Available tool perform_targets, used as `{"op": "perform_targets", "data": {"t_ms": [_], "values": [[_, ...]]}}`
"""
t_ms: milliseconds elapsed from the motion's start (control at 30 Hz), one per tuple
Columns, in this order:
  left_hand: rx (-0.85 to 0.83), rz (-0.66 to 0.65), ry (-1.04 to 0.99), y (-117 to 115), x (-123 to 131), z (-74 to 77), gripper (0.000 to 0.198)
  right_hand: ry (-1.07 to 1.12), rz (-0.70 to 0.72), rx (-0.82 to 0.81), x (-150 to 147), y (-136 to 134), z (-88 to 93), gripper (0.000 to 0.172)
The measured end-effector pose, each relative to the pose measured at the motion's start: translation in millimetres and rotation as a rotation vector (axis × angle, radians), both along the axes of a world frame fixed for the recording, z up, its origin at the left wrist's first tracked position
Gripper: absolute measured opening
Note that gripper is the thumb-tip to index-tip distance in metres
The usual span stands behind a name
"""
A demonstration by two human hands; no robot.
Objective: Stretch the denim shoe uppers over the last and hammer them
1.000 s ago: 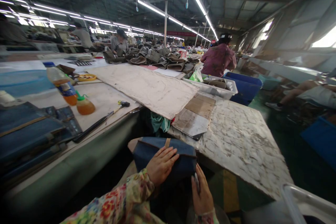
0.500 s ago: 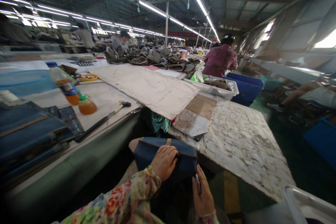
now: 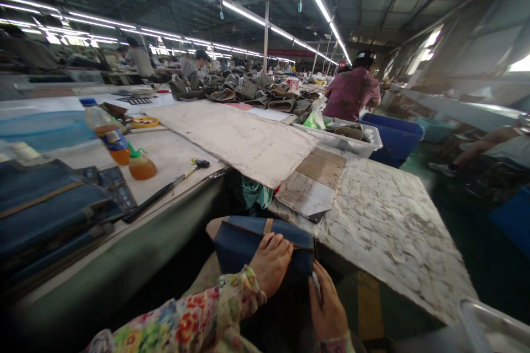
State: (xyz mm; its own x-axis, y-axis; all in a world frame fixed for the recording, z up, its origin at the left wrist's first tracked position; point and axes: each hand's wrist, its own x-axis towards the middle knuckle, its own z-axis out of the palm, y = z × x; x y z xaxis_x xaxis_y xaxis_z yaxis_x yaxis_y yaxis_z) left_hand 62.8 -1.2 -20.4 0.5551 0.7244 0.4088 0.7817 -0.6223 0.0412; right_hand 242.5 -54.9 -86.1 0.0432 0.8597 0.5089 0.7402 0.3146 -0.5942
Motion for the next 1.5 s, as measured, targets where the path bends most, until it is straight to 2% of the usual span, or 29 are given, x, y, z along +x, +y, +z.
{"op": "perform_targets", "data": {"t_ms": [200,367,467,567,700,900,1167,1500], "values": [[-0.097,-0.102,0.032,2,13,3.3,0.032,-0.017,0.004,-0.017,1,0,2.6,0.036],[-0.141,-0.190,0.028,6,20,5.9,0.034,0.013,-0.009,-0.005,-2,-1,13.3,0.036],[-0.161,-0.216,0.050,8,23,8.3,0.034,0.072,-0.045,-0.012,0,-3,22.3,0.037],[-0.178,-0.211,0.064,9,27,9.6,0.034,0.110,-0.123,-0.094,5,-7,30.0,0.043],[-0.181,-0.207,0.061,10,30,8.5,0.036,0.024,-0.218,-0.187,17,-8,32.5,0.049],[-0.173,-0.204,0.102,13,33,6.0,0.037,-0.139,-0.232,-0.185,29,1,32.5,0.050],[-0.181,-0.217,0.034,10,11,4.9,0.037,-0.307,-0.145,-0.035,13,13,64.3,0.035],[-0.165,-0.163,0.060,11,-16,13.6,0.035,-0.389,-0.035,-0.063,-22,22,66.4,0.030]]}}
